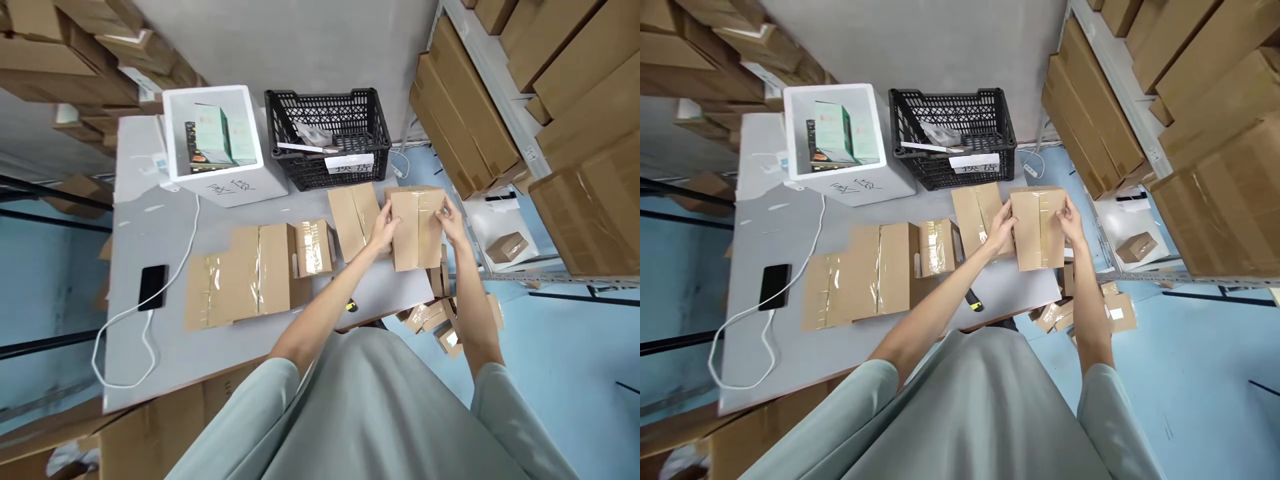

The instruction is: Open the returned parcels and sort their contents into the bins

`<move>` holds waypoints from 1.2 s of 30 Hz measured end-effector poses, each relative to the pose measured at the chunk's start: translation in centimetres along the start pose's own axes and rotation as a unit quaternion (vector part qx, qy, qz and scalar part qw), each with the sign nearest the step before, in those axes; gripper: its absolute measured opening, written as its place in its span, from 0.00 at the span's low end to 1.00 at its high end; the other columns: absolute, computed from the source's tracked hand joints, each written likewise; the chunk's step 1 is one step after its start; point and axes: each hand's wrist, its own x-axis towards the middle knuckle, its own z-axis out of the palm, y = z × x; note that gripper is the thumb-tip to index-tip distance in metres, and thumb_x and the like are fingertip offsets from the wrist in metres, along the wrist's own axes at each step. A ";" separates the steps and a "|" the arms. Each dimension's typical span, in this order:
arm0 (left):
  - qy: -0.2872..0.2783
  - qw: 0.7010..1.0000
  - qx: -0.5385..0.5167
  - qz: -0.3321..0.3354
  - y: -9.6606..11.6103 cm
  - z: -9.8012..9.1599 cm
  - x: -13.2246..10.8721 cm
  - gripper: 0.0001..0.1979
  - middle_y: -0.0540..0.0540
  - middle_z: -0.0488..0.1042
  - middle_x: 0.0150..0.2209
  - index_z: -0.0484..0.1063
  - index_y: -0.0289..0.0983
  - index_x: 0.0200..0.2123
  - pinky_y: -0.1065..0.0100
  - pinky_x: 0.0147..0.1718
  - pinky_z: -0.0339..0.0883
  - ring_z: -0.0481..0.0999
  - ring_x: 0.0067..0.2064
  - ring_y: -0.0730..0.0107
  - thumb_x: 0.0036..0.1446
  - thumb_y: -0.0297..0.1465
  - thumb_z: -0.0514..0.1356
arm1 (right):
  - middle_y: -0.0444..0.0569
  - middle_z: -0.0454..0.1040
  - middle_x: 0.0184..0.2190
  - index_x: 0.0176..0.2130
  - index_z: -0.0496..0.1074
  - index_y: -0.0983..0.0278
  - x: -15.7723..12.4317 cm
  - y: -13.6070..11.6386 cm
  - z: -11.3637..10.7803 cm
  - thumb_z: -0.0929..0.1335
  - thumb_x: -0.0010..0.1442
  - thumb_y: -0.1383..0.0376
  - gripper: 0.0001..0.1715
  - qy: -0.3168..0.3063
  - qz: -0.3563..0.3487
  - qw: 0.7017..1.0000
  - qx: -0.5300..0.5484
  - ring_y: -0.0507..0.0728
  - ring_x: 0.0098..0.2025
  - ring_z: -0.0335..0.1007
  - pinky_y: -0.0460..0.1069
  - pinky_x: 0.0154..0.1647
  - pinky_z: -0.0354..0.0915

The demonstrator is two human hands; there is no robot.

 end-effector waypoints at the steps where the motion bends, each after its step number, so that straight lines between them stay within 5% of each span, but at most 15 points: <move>1: 0.009 1.000 0.007 -0.006 -0.3 -0.5 1.4 0.43 0.41 0.67 0.82 0.67 0.42 0.81 0.43 0.85 0.53 0.60 0.85 0.44 0.62 0.32 0.66 | 0.55 0.68 0.81 0.80 0.68 0.61 1.8 0.5 0.7 0.77 0.61 0.51 0.54 -0.007 0.018 1.000 0.013 0.67 0.85 0.61 0.64 0.87 0.56; 4: 0.017 0.999 0.042 -0.012 -1.0 -2.3 4.2 0.42 0.37 0.74 0.78 0.68 0.37 0.78 0.43 0.83 0.58 0.67 0.82 0.46 0.60 0.29 0.64 | 0.55 0.72 0.79 0.76 0.72 0.61 5.5 2.1 2.5 0.76 0.61 0.53 0.48 -0.008 0.077 0.996 0.039 0.67 0.83 0.66 0.66 0.87 0.56; 7: 0.029 0.992 0.122 -0.004 -1.3 -5.0 3.5 0.40 0.34 0.69 0.80 0.67 0.35 0.78 0.42 0.83 0.57 0.67 0.83 0.46 0.64 0.30 0.63 | 0.57 0.78 0.75 0.70 0.77 0.62 5.9 3.8 2.7 0.76 0.62 0.49 0.42 -0.030 0.089 0.995 0.021 0.69 0.77 0.73 0.68 0.85 0.62; 12: 0.073 0.937 0.341 0.017 -2.3 -10.2 -5.6 0.36 0.34 0.62 0.84 0.68 0.40 0.78 0.40 0.86 0.45 0.54 0.87 0.44 0.70 0.37 0.66 | 0.59 0.82 0.70 0.66 0.80 0.60 1.2 7.0 0.8 0.77 0.62 0.38 0.45 -0.075 0.132 0.988 -0.034 0.70 0.72 0.78 0.67 0.80 0.69; 14: 0.053 0.914 0.401 -0.018 -3.0 -11.4 -9.5 0.43 0.31 0.56 0.86 0.67 0.39 0.79 0.32 0.85 0.45 0.44 0.89 0.35 0.65 0.39 0.72 | 0.59 0.83 0.70 0.66 0.79 0.60 -0.3 8.0 0.7 0.77 0.62 0.36 0.47 -0.075 0.163 0.983 -0.032 0.68 0.72 0.78 0.67 0.80 0.68; 17: 0.009 0.893 0.448 -0.042 -4.1 -12.3 -12.7 0.39 0.32 0.51 0.87 0.70 0.42 0.77 0.27 0.83 0.43 0.37 0.89 0.33 0.64 0.32 0.71 | 0.61 0.81 0.71 0.68 0.77 0.63 -0.7 8.7 2.1 0.77 0.62 0.34 0.51 -0.057 0.180 0.982 -0.022 0.66 0.74 0.76 0.67 0.82 0.64; 22: 0.053 0.880 0.471 -0.038 -3.9 -14.2 -11.6 0.35 0.36 0.55 0.86 0.73 0.43 0.76 0.28 0.85 0.37 0.40 0.89 0.38 0.67 0.24 0.63 | 0.66 0.76 0.75 0.72 0.74 0.68 1.6 7.7 6.8 0.74 0.67 0.33 0.53 -0.085 0.178 0.980 -0.021 0.64 0.77 0.74 0.62 0.83 0.62; 28: 0.062 0.880 0.468 -0.046 -1.4 -17.8 -11.2 0.35 0.32 0.59 0.85 0.71 0.40 0.77 0.32 0.85 0.35 0.48 0.88 0.34 0.68 0.35 0.68 | 0.66 0.81 0.70 0.66 0.77 0.65 3.5 6.7 10.3 0.73 0.66 0.32 0.48 -0.059 0.156 0.985 -0.040 0.67 0.73 0.77 0.65 0.81 0.64; 33: 0.192 0.876 0.441 -0.027 1.1 -24.5 -18.5 0.37 0.32 0.59 0.85 0.68 0.39 0.78 0.36 0.86 0.43 0.51 0.87 0.37 0.73 0.48 0.66 | 0.75 0.71 0.75 0.67 0.76 0.70 -1.6 4.2 11.0 0.73 0.66 0.35 0.50 0.079 0.027 0.978 -0.191 0.76 0.82 0.62 0.75 0.86 0.50; 36: 0.327 0.851 0.409 -0.045 1.6 -30.3 -25.1 0.38 0.27 0.63 0.81 0.70 0.37 0.74 0.39 0.86 0.46 0.57 0.86 0.36 0.71 0.52 0.69 | 0.68 0.69 0.77 0.70 0.75 0.63 -8.3 0.9 13.8 0.70 0.73 0.40 0.41 0.046 -0.058 0.980 -0.184 0.73 0.83 0.60 0.75 0.87 0.50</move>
